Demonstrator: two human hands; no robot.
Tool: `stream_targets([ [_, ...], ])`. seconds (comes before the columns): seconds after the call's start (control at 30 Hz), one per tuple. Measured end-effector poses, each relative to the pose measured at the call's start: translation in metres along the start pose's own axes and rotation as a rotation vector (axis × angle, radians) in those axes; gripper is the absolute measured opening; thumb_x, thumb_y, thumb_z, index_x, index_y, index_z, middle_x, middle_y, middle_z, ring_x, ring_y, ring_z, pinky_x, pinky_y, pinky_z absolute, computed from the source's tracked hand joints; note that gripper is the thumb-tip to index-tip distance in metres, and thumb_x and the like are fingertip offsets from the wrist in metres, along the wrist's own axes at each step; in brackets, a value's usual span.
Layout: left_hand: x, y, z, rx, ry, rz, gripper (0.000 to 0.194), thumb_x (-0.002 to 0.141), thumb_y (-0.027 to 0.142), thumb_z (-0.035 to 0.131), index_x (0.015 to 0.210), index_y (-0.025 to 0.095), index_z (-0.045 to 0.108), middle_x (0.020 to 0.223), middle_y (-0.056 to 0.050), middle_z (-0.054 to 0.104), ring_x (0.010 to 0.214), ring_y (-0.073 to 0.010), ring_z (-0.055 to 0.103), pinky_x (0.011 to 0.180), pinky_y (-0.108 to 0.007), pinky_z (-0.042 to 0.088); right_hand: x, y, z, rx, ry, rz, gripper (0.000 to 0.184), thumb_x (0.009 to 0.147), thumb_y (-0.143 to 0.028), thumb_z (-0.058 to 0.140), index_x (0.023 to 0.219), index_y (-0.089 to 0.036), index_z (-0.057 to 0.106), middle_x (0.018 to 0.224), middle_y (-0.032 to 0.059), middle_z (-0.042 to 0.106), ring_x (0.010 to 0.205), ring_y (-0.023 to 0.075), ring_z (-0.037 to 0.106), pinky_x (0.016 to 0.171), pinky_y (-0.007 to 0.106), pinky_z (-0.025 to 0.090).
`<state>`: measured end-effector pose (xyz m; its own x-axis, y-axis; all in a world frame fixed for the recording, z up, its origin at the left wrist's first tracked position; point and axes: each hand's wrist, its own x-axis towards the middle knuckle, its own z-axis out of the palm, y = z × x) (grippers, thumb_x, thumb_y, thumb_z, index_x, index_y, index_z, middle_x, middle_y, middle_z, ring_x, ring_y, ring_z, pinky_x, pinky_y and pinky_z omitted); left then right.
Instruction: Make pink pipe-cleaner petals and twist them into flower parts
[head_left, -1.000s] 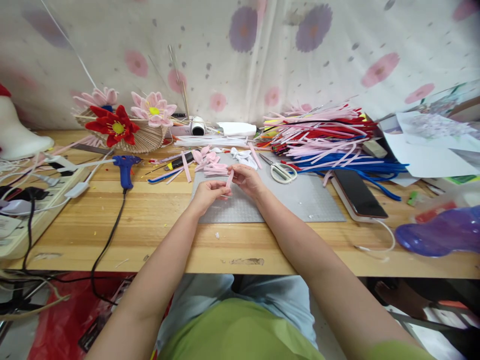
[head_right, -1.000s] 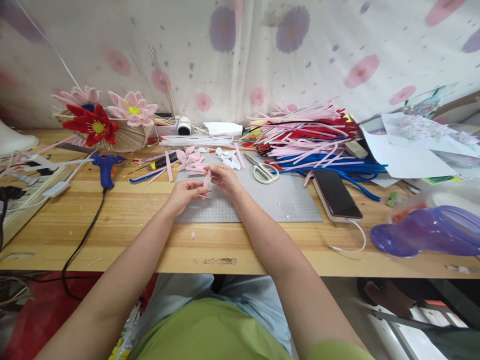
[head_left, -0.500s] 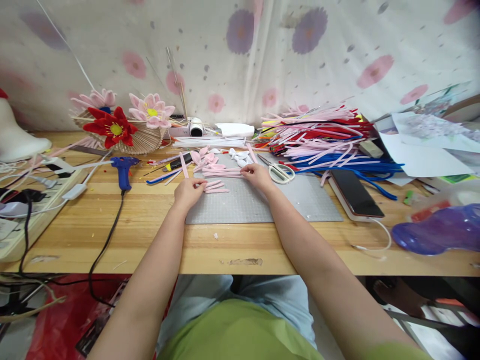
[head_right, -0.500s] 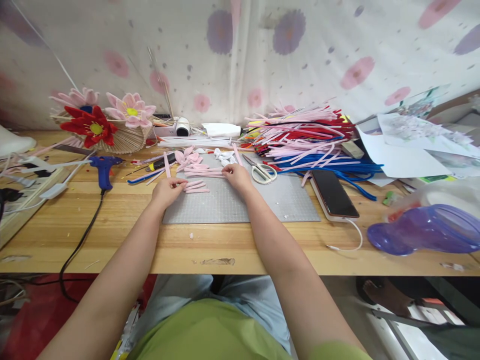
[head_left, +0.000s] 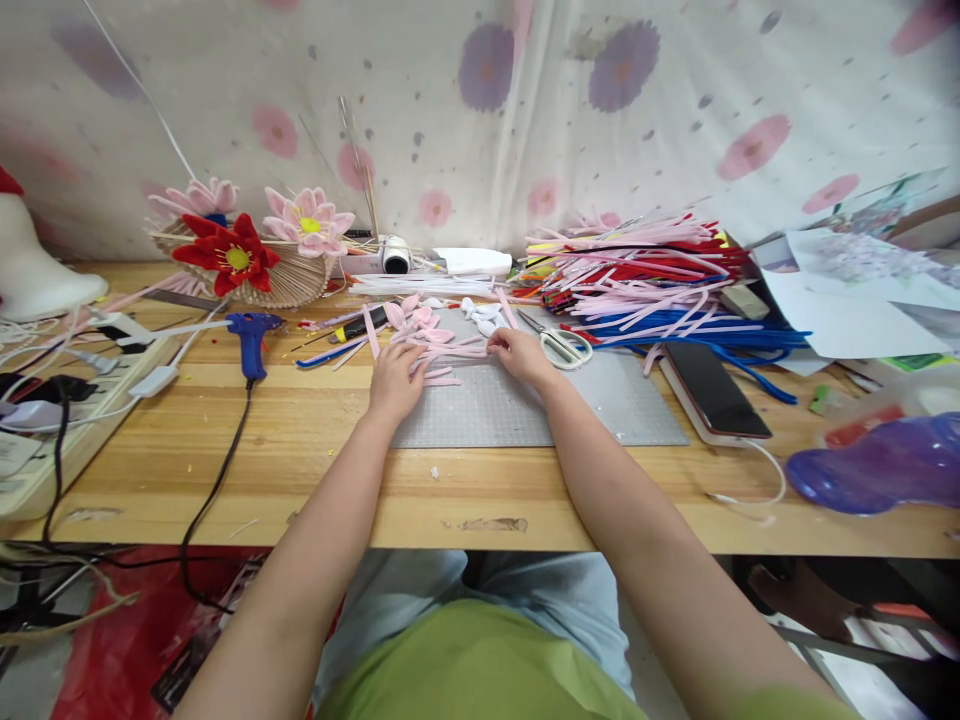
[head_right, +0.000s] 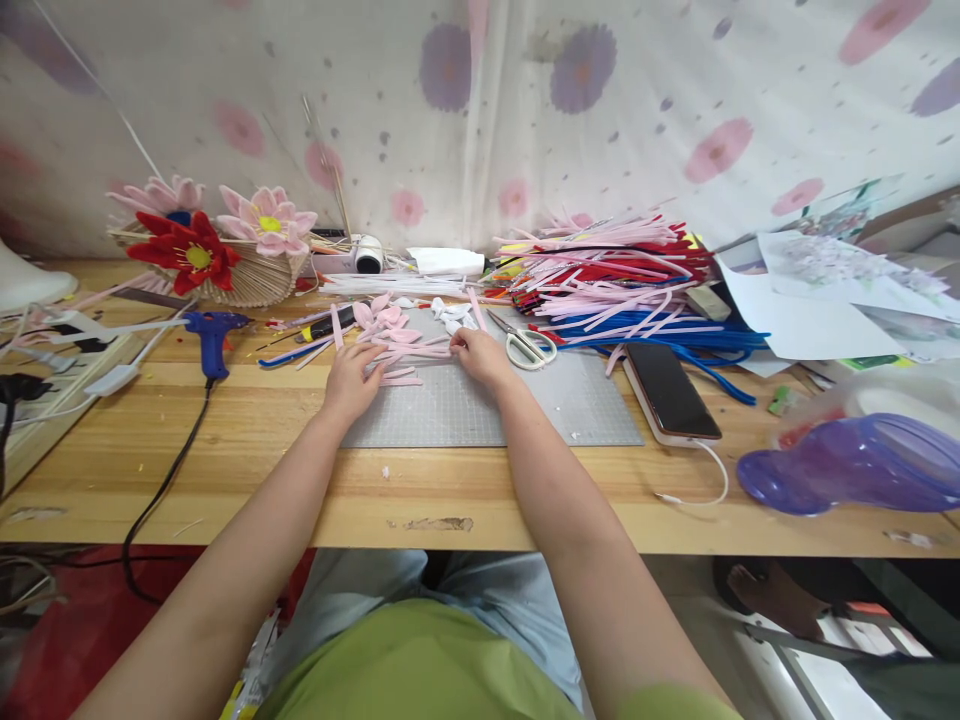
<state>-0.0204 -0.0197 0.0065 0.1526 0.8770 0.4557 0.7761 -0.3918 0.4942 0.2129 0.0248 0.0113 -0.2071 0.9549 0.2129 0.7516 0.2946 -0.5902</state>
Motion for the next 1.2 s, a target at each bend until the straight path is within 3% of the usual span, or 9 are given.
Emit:
stream_targets([
  [0.1, 0.001, 0.004, 0.007, 0.052, -0.049, 0.075, 0.036, 0.083, 0.02, 0.046, 0.116, 0.016, 0.059, 0.115, -0.011, 0.059, 0.112, -0.0233, 0.048, 0.099, -0.038, 0.034, 0.003, 0.003, 0.0, 0.323, -0.012, 0.011, 0.009, 0.075, -0.023, 0.052, 0.078, -0.017, 0.058, 0.072, 0.0014, 0.065, 0.07, 0.0136, 0.056, 0.071, 0.027, 0.04],
  [0.17, 0.003, 0.006, 0.009, 0.099, -0.003, 0.082, 0.036, 0.082, 0.02, 0.047, 0.116, 0.015, 0.058, 0.119, -0.013, 0.056, 0.113, -0.0241, 0.047, 0.1, -0.039, 0.034, 0.004, 0.004, 0.0, 0.495, -0.029, 0.006, 0.01, 0.072, -0.025, 0.055, 0.077, -0.016, 0.057, 0.069, 0.0008, 0.064, 0.068, 0.0129, 0.057, 0.07, 0.026, 0.041],
  [0.3, 0.005, 0.013, 0.001, 0.142, 0.266, 0.036, 0.034, 0.084, 0.026, 0.047, 0.114, 0.015, 0.06, 0.117, -0.014, 0.055, 0.11, -0.0239, 0.048, 0.097, -0.038, 0.035, 0.003, 0.0, 0.0, 0.504, -0.072, 0.034, 0.014, 0.067, -0.021, 0.059, 0.079, -0.016, 0.063, 0.067, 0.0007, 0.064, 0.065, 0.0129, 0.057, 0.068, 0.027, 0.041],
  [0.37, 0.005, 0.014, -0.003, 0.15, 0.29, 0.041, 0.032, 0.084, 0.027, 0.048, 0.111, 0.018, 0.063, 0.116, -0.012, 0.057, 0.106, -0.0235, 0.05, 0.095, -0.038, 0.036, 0.001, -0.006, 0.0, 0.492, -0.089, 0.043, 0.014, 0.065, -0.019, 0.06, 0.078, -0.016, 0.065, 0.066, 0.0005, 0.064, 0.064, 0.0126, 0.056, 0.067, 0.027, 0.041],
  [0.5, 0.006, 0.01, -0.003, 0.109, 0.157, 0.05, 0.025, 0.083, 0.023, 0.049, 0.101, 0.02, 0.067, 0.103, -0.009, 0.064, 0.1, -0.0225, 0.054, 0.09, -0.037, 0.039, -0.001, -0.015, -0.004, 0.693, -0.132, -0.009, 0.012, 0.064, -0.022, 0.065, 0.074, -0.016, 0.065, 0.067, 0.0007, 0.065, 0.066, 0.0123, 0.058, 0.068, 0.027, 0.042],
  [0.6, 0.006, 0.008, 0.0, 0.004, 0.12, -0.017, 0.022, 0.082, 0.02, 0.051, 0.094, 0.018, 0.069, 0.095, -0.008, 0.067, 0.095, -0.0212, 0.058, 0.086, -0.034, 0.042, -0.001, -0.019, -0.007, 0.818, -0.076, -0.05, 0.017, 0.063, -0.026, 0.068, 0.076, -0.016, 0.065, 0.067, 0.0002, 0.064, 0.063, 0.0105, 0.055, 0.064, 0.025, 0.042],
  [0.8, 0.002, 0.023, 0.011, -0.578, 0.015, -0.399, 0.018, 0.077, 0.031, 0.056, 0.077, 0.016, 0.067, 0.072, -0.004, 0.067, 0.068, -0.018, 0.063, 0.059, -0.027, 0.048, -0.003, -0.031, 0.001, 0.949, -0.15, -0.057, 0.021, 0.062, -0.03, 0.069, 0.076, -0.015, 0.063, 0.062, -0.0013, 0.061, 0.051, 0.0071, 0.046, 0.052, 0.023, 0.036],
  [0.93, 0.0, 0.033, 0.018, -0.931, -0.106, -0.571, 0.016, 0.075, 0.03, 0.056, 0.079, 0.016, 0.062, 0.074, -0.003, 0.067, 0.065, -0.0183, 0.066, 0.05, -0.025, 0.048, -0.004, -0.04, 0.016, 0.968, -0.207, -0.05, 0.021, 0.061, -0.031, 0.07, 0.071, -0.015, 0.06, 0.06, -0.003, 0.056, 0.053, 0.007, 0.046, 0.053, 0.023, 0.036],
  [1.2, -0.001, 0.035, 0.018, -0.948, -0.125, -0.566, 0.022, 0.069, 0.017, 0.061, 0.09, 0.014, 0.065, 0.074, -0.002, 0.069, 0.07, -0.0167, 0.067, 0.055, -0.024, 0.051, -0.004, -0.047, 0.029, 0.86, -0.175, -0.082, 0.021, 0.063, -0.032, 0.068, 0.07, -0.016, 0.058, 0.063, -0.0024, 0.057, 0.058, 0.0089, 0.048, 0.056, 0.023, 0.036],
])
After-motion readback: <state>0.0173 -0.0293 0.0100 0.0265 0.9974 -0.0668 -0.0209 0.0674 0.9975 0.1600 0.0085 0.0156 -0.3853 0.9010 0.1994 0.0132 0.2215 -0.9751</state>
